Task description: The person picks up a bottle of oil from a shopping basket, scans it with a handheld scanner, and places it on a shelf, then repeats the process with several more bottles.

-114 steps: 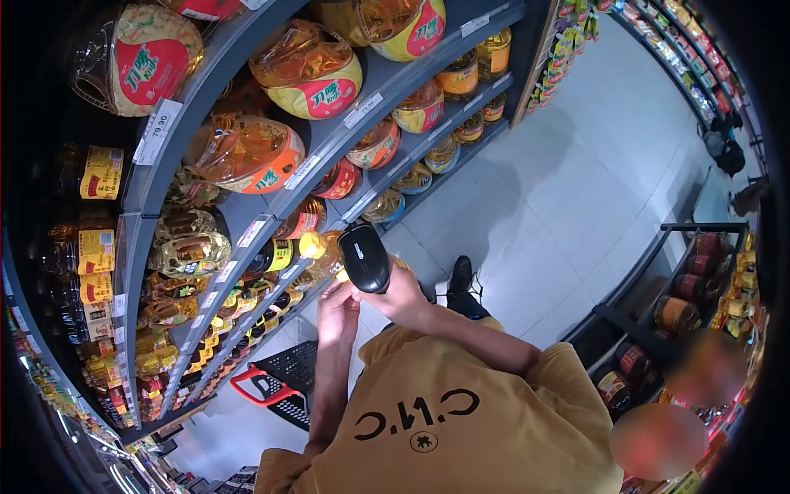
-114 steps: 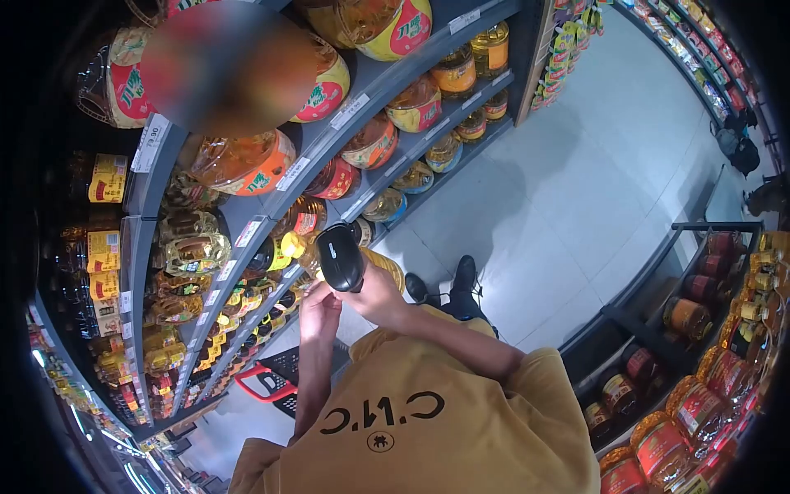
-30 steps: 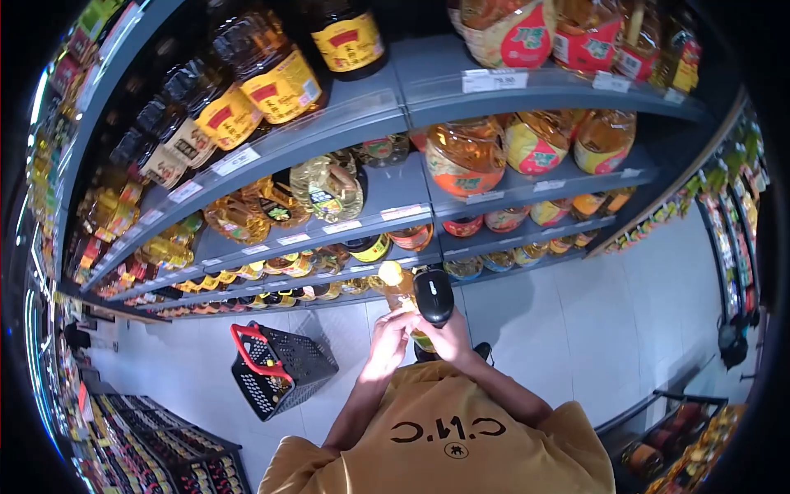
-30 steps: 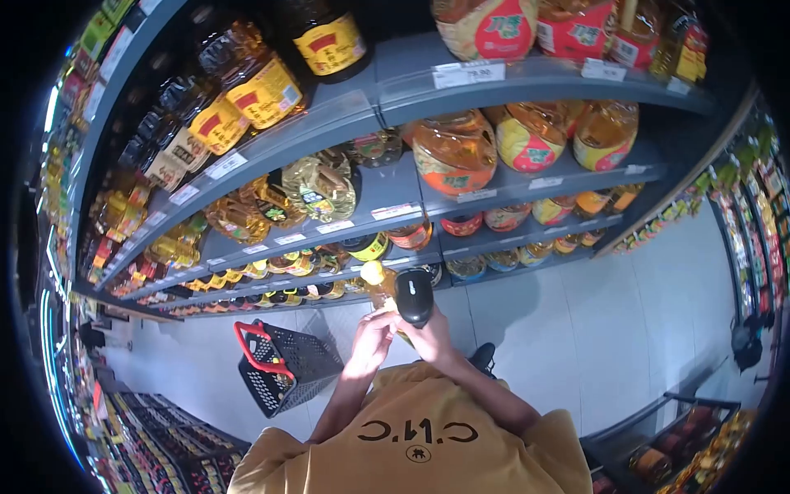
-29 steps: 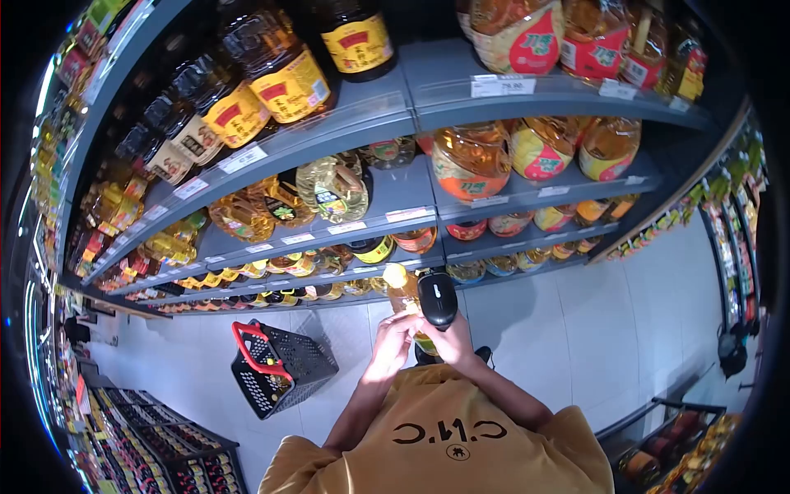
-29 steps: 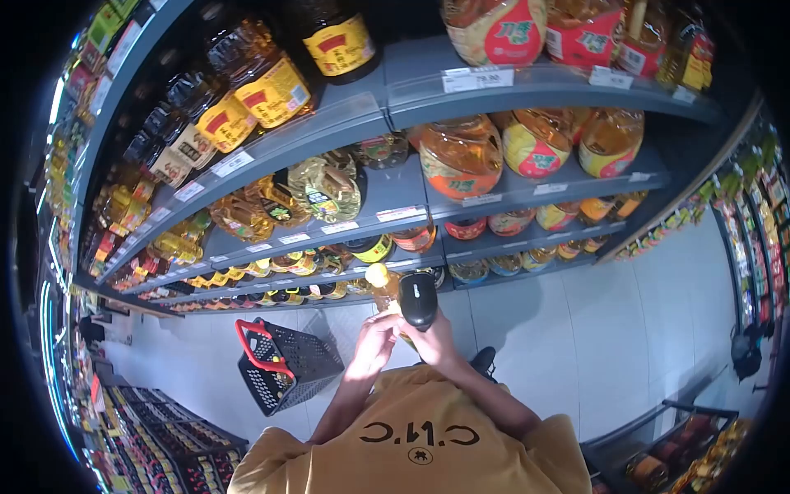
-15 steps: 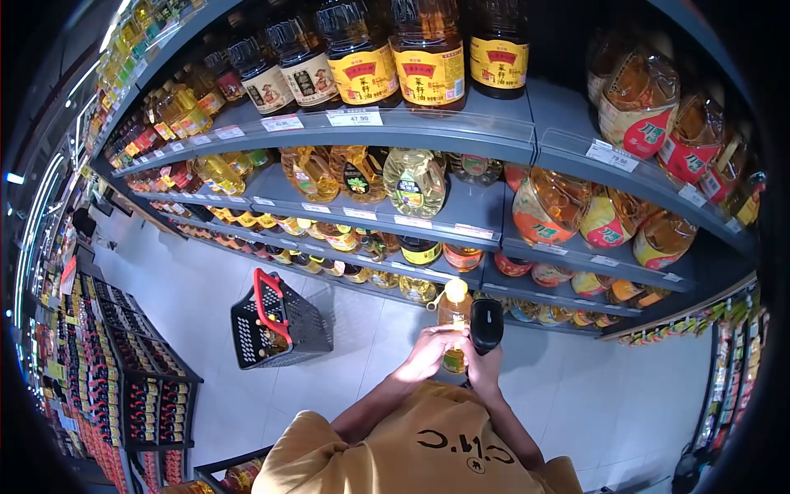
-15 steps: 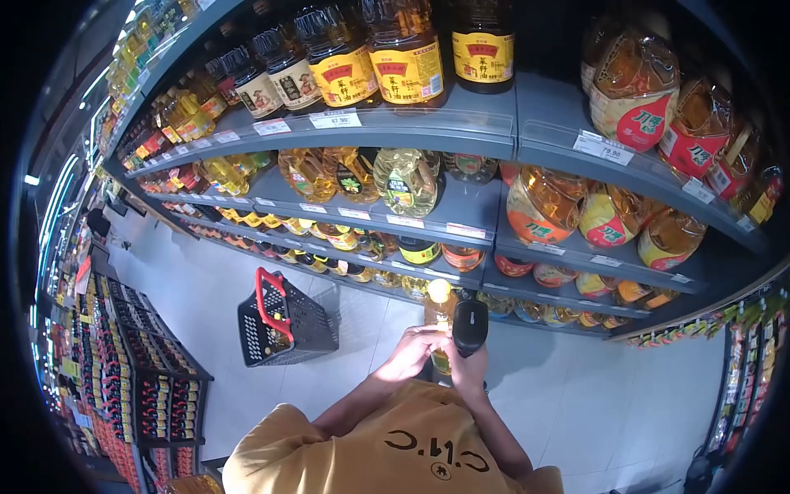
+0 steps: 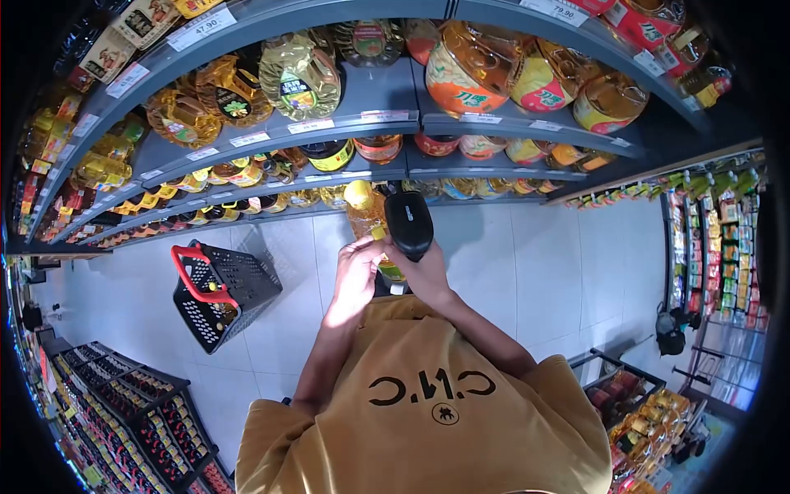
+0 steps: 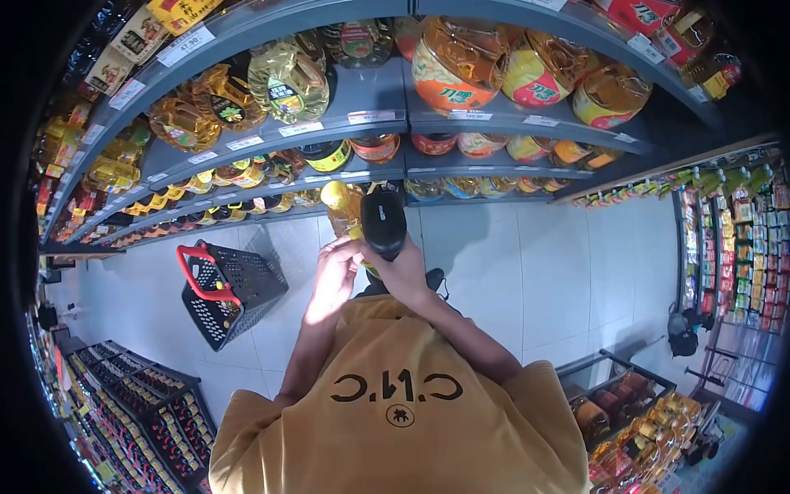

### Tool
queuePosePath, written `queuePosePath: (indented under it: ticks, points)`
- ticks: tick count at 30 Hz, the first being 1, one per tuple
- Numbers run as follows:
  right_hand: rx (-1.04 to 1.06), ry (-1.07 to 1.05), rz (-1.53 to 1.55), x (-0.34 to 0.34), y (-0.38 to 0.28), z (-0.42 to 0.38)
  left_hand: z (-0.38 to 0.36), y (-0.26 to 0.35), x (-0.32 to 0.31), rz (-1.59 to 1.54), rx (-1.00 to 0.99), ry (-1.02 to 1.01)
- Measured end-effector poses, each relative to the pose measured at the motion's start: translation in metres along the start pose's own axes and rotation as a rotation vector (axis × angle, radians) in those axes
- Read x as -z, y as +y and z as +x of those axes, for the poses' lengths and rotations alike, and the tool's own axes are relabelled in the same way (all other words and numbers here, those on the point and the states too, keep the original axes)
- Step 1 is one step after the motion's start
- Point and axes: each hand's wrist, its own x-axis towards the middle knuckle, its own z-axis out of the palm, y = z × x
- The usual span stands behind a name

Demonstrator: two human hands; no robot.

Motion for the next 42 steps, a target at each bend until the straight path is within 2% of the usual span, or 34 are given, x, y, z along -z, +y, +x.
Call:
queuePosePath:
  ticks: [3,9,16,18,20,24,25,28,34,36,37,41,42]
  points:
    - [-0.026,-0.007,-0.015,-0.006,0.001,-0.001,-0.004,0.011,-0.01,-0.037,0.052,0.096]
    - [-0.082,0.041,-0.018,-0.023,0.01,-0.006,0.002,0.007,0.031,0.054,0.114,0.045]
    - [-0.105,0.004,-0.049,-0.028,0.007,-0.015,-0.014,0.014,0.022,0.046,0.066,0.027]
    - [-0.032,0.004,-0.141,-0.023,0.009,-0.018,-0.021,0.006,0.03,0.069,0.048,0.029]
    - [-0.091,-0.067,-0.091,-0.017,-0.016,-0.021,-0.024,-0.01,0.045,0.025,-0.01,0.04]
    - [0.117,-0.191,0.037,-0.01,-0.005,-0.03,-0.048,-0.014,0.025,-0.018,-0.077,0.147]
    - [0.051,-0.247,-0.008,-0.007,-0.008,-0.03,-0.053,-0.017,0.023,-0.031,-0.091,0.174]
    - [0.077,-0.315,0.156,0.0,-0.019,-0.039,-0.069,-0.025,0.017,-0.073,-0.124,0.255]
    - [0.124,-0.424,0.162,-0.005,-0.013,-0.055,-0.107,-0.031,0.016,-0.114,-0.171,0.373]
    - [0.11,-0.508,0.216,-0.019,0.003,-0.062,-0.116,-0.04,0.032,-0.111,-0.186,0.42]
    - [0.002,-0.488,0.184,-0.018,-0.02,-0.068,-0.122,-0.042,0.037,-0.132,-0.201,0.413]
    - [0.079,-0.592,0.175,-0.047,-0.014,-0.084,-0.151,-0.041,0.061,-0.146,-0.245,0.402]
    - [0.072,-0.6,0.16,-0.056,-0.008,-0.088,-0.157,-0.039,0.065,-0.196,-0.257,0.457]
